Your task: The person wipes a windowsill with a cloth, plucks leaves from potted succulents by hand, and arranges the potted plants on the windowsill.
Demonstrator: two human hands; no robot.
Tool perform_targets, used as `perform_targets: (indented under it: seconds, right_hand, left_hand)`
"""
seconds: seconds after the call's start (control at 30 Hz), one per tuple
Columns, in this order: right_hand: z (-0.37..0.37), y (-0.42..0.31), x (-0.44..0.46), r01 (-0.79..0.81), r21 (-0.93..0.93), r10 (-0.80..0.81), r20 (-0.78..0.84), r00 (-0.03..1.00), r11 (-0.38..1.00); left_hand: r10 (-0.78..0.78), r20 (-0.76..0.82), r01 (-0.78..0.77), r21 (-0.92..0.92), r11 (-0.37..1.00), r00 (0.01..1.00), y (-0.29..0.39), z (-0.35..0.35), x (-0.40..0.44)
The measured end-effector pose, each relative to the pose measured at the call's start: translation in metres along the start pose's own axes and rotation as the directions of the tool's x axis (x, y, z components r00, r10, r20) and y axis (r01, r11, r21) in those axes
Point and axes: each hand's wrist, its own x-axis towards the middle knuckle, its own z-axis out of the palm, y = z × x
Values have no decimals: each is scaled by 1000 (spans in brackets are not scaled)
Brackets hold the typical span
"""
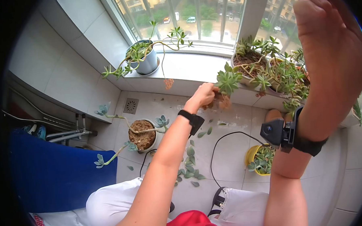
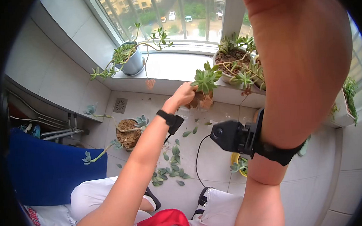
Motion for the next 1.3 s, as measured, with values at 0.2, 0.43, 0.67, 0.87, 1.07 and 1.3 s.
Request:
perform_targets:
  seconds: [0.2, 0.43, 0.67, 0.87, 1.07, 1.3]
  right_hand:
    - [2, -14, 8, 22, -182, -18, 23, 1000, 983]
    - [10, -3, 7, -12, -621, 155, 178, 972, 784]
    - [-26, 71, -8, -3, -907, 730, 336, 595, 420]
    - [-39, 136, -27, -34, -975, 957, 208, 201, 219]
    - [-65, 153, -34, 40, -909, 811, 388, 438, 414]
    - [-45, 149, -44, -178, -954, 925, 172, 340, 243]
  left_hand:
    - [48, -401, -61, -19, 998, 915, 12, -6, -89]
    - [86, -608, -135, -36, 990, 790, 54, -22, -123]
    - [270, -662, -362, -2, 932, 699, 117, -67, -143]
    - [297, -646, -459, -93, 884, 704, 138, -81, -158]
    - [80, -665, -38, 78, 996, 743, 123, -68, -176]
    - [-229, -595, 129, -206, 970, 771, 112, -54, -181]
